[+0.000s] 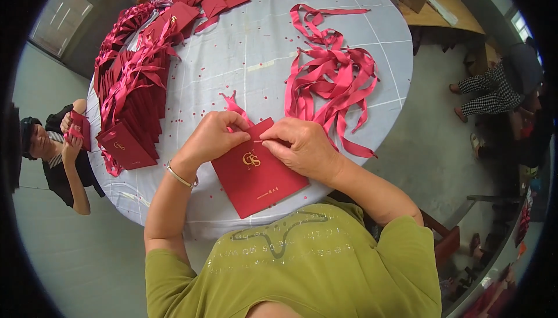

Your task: The person attaches handles to gift bags by hand, picking up ribbons and threading them through slots on the bags.

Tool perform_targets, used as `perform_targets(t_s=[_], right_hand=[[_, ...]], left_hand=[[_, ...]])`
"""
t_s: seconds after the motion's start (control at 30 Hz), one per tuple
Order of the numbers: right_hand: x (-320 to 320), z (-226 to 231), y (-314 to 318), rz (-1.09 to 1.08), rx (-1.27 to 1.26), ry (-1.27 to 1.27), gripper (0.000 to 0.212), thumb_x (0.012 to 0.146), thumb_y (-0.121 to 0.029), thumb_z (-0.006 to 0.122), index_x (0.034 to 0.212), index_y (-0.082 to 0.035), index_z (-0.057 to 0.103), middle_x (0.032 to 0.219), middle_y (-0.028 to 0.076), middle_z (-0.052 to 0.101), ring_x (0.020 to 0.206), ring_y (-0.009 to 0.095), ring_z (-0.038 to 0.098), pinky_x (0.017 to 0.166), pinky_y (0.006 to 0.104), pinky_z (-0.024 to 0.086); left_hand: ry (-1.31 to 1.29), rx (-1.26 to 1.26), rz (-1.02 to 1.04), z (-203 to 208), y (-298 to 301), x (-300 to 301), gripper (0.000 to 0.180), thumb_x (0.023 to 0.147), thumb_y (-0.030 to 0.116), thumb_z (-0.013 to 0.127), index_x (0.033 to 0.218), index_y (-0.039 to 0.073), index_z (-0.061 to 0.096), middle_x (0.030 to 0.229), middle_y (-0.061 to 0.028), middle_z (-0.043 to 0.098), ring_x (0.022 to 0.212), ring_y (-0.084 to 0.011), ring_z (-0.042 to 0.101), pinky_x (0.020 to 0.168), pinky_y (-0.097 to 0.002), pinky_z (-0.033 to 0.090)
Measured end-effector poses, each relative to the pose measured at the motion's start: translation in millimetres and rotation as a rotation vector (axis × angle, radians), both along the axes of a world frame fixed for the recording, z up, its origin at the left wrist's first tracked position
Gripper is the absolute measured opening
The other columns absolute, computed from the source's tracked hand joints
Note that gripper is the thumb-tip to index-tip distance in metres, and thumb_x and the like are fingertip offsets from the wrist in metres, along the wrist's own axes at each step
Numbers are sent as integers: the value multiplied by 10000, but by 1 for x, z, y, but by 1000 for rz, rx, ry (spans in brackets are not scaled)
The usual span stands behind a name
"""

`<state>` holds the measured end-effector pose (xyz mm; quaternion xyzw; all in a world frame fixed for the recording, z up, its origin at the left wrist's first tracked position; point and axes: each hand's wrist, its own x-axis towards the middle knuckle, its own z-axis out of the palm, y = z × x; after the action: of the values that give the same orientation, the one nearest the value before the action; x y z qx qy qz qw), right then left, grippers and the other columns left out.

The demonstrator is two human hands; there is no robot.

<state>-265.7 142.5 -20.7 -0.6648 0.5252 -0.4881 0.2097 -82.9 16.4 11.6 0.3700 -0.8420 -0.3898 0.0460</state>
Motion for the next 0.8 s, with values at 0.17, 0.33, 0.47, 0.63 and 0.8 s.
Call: perform_targets(t_s=[0.17, 0.33, 0.47, 0.63, 0.8], right_hand=[[3, 3, -4, -70, 6, 65, 83, 790, -74, 719, 855, -46, 676, 767, 94, 635, 675, 254, 638, 587, 343, 504], [3, 5, -8, -60, 6, 205, 80, 775, -59, 710, 827, -43, 651, 743, 97, 602, 656, 271, 619, 570, 373, 491], [2, 4, -10, -20, -4, 271, 88, 766, -47, 703, 820, -38, 634, 746, 102, 587, 661, 279, 608, 569, 385, 489], [3, 7, -10, -17, -2, 340, 88, 770, -62, 698, 809, -40, 622, 745, 98, 582, 669, 283, 605, 583, 390, 496], [4, 7, -11, -13, -47, 387, 90, 779, -81, 694, 810, -39, 620, 742, 102, 578, 682, 285, 607, 594, 391, 501]], left_hand=[[99, 279, 50, -12, -2, 6, 122, 829, 66, 727, 892, -29, 682, 763, -35, 674, 703, -68, 601, 615, -236, 496], [96, 379, 66, -11, -5, 6, 84, 844, 33, 708, 884, -33, 675, 774, -28, 673, 708, -61, 599, 615, -218, 494], [93, 412, 56, -10, -4, 6, 84, 844, 22, 705, 895, -36, 674, 783, -25, 670, 717, -63, 605, 615, -218, 495], [122, 449, 65, -18, -5, 7, 88, 847, 21, 702, 900, -44, 675, 791, -30, 673, 719, -66, 610, 623, -216, 500], [118, 453, 71, -12, -2, 5, 88, 847, 19, 698, 901, -48, 678, 797, -33, 678, 721, -68, 615, 634, -215, 508]])
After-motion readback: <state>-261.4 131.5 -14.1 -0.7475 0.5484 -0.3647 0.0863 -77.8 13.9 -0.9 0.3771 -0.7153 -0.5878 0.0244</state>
